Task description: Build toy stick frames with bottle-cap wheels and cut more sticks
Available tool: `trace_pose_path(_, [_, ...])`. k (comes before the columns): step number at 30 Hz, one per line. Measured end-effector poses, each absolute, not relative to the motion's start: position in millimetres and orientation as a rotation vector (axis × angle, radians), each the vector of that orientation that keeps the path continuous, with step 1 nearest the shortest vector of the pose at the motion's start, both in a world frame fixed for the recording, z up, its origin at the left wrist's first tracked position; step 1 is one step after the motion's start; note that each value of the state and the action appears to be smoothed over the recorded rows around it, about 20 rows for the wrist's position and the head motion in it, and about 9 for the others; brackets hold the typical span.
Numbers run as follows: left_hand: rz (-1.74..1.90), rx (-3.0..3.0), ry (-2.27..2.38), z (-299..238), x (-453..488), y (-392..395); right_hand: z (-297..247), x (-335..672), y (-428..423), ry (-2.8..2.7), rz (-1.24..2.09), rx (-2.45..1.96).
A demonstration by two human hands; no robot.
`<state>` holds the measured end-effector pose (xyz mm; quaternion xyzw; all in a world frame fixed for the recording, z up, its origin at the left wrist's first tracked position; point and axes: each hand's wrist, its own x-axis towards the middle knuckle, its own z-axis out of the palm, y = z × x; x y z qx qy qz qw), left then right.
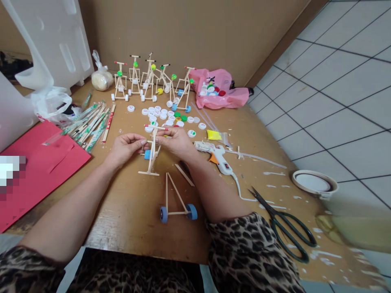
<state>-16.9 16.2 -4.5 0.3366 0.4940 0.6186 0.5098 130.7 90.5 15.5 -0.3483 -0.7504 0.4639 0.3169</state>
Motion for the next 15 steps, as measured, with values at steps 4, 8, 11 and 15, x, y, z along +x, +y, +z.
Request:
trace_pose_path(4, [1.488, 0.801, 1.195, -3.5, -16.3, 15.9, 15.0, 130.8, 90.8, -1.978, 1.218, -0.922])
trace_pose_path(8, [1.478, 0.798, 1.212, -3.5, -16.5, 16.2, 13.8, 130.6, 91.5, -1.988, 1.206, -0.920])
trace_pose_path(11, [1.473, 0.801, 1.216, -4.0, -16.8, 16.2, 13.4, 130.4, 92.1, -1.986, 1.202, -0.913])
trace_pose_path(15, [1.482, 0.801, 1.196, -4.4, -16.5, 15.9, 14.1, 130.7, 92.0, -1.993, 1.195, -0.906])
